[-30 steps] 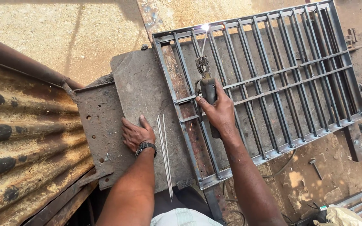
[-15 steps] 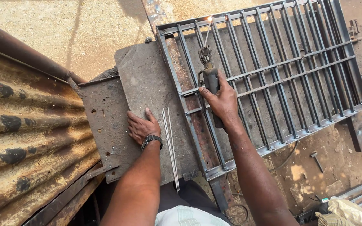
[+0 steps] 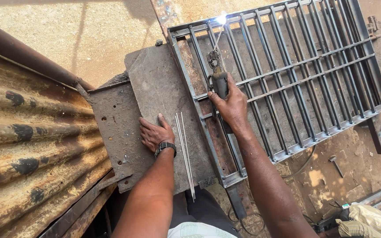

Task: Welding bars onto a metal frame.

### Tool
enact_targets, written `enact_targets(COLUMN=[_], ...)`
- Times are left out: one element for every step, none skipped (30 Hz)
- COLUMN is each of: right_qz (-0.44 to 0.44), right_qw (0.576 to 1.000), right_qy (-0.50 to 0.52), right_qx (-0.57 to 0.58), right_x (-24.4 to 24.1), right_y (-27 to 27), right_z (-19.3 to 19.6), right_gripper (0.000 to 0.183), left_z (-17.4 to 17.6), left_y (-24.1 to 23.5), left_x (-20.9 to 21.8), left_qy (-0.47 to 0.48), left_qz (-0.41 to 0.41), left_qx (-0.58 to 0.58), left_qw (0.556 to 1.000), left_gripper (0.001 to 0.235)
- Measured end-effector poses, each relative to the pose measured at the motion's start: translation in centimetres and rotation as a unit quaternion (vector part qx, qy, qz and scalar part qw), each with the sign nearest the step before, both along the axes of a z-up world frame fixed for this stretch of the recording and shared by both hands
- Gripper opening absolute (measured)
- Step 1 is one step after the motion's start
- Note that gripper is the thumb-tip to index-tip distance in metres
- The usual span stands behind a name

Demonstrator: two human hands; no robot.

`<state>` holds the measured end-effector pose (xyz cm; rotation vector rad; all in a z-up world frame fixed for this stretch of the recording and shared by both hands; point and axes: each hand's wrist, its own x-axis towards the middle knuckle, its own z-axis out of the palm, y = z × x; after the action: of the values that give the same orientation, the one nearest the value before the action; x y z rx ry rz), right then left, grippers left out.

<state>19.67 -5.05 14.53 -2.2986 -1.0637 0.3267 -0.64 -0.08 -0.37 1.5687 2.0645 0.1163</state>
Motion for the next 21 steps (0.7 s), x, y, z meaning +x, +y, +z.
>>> enact_targets(right_qz=[0.004,0.008,0.009,0.01,0.012,0.013,0.011,0.01,0.01,-0.011,-0.031,-0.032,-0.023,-0.014,-0.014,0.008,0.03,0.029,0.008,-0.014,-0.015], right_qw=[1.0,1.0,1.0,0.999,0.998,0.998,0.999,0.999,0.999,0.999,0.997,0.997,0.997,0.998,0.998,0.999,0.998,0.998,0.999,0.999,0.999], right_qy=[-0.001,-0.002,-0.001,0.018,0.037,0.038,0.032,0.026,0.027,0.05,0.074,0.075,0.07,0.065,0.064,0.032,0.0,0.0,0.02,0.04,0.041], right_qx=[0.007,0.014,0.013,0.027,0.041,0.041,0.033,0.026,0.026,0.008,-0.01,-0.01,0.0,0.009,0.01,0.037,0.064,0.064,0.038,0.013,0.013], right_x=[0.1,0.1,0.0,-0.2,-0.3,-0.1,0.0,0.2,0.1,-0.1,-0.2,-0.2,0.0,0.2,0.5,0.7,1.0,0.7,0.3,-0.1,-0.1], right_y=[0.0,0.0,0.0,0.0,0.1,0.1,0.0,-0.1,0.1,0.3,0.4,0.3,0.2,0.1,-0.1,-0.4,-0.6,-0.4,-0.1,0.2,0.2], right_z=[-0.1,-0.2,0.1,0.5,0.8,0.7,0.6,0.4,1.0,1.5,2.0,1.7,1.4,1.2,0.4,-0.3,-1.1,-0.5,0.0,0.6,0.5], right_gripper=[0.086,0.086,0.086,0.086,0.086,0.086,0.086,0.086,0.086,0.085,0.085,0.085,0.085,0.085,0.085,0.085,0.085,0.085,0.086,0.087,0.087], left_z=[-0.1,-0.3,-0.2,0.0,0.1,0.1,0.0,0.0,-0.2,-0.4,-0.7,-0.5,-0.3,0.0,0.0,0.0,-0.1,-0.1,-0.1,-0.1,0.0], left_y=[0.0,-0.1,0.0,0.0,0.0,0.0,0.0,0.0,0.0,0.0,-0.1,-0.1,0.0,0.0,0.0,0.0,0.0,0.0,0.0,0.1,0.1], left_x=[0.0,0.0,0.0,0.0,0.0,0.0,0.0,0.0,0.0,0.0,0.1,0.0,0.1,0.1,0.2,0.2,0.2,0.2,0.2,0.1,0.1], left_qy=[0.002,0.003,0.004,0.003,0.002,0.002,0.005,0.008,0.009,0.013,0.017,0.017,0.016,0.014,0.014,0.014,0.016,0.016,0.016,0.016,0.017], left_qz=[0.001,0.002,0.002,0.002,0.001,0.001,0.001,0.001,0.001,-0.002,-0.005,-0.005,-0.003,0.0,0.0,0.001,0.0,0.0,-0.005,-0.009,-0.01], left_qx=[0.005,0.009,0.009,0.005,0.002,0.002,0.001,0.0,0.0,0.006,0.011,0.011,0.006,0.001,0.002,0.001,0.0,0.0,-0.012,-0.025,-0.024], left_qw=[1.0,1.0,1.0,1.0,1.0,1.0,1.0,1.0,1.0,1.0,1.0,1.0,1.0,1.0,1.0,1.0,1.0,1.0,1.0,1.0,1.0], left_gripper=[0.08,0.08,0.08,0.08,0.08,0.08,0.081,0.081,0.081,0.081,0.08,0.08,0.081,0.082,0.082,0.082,0.082,0.082,0.081,0.08,0.08])
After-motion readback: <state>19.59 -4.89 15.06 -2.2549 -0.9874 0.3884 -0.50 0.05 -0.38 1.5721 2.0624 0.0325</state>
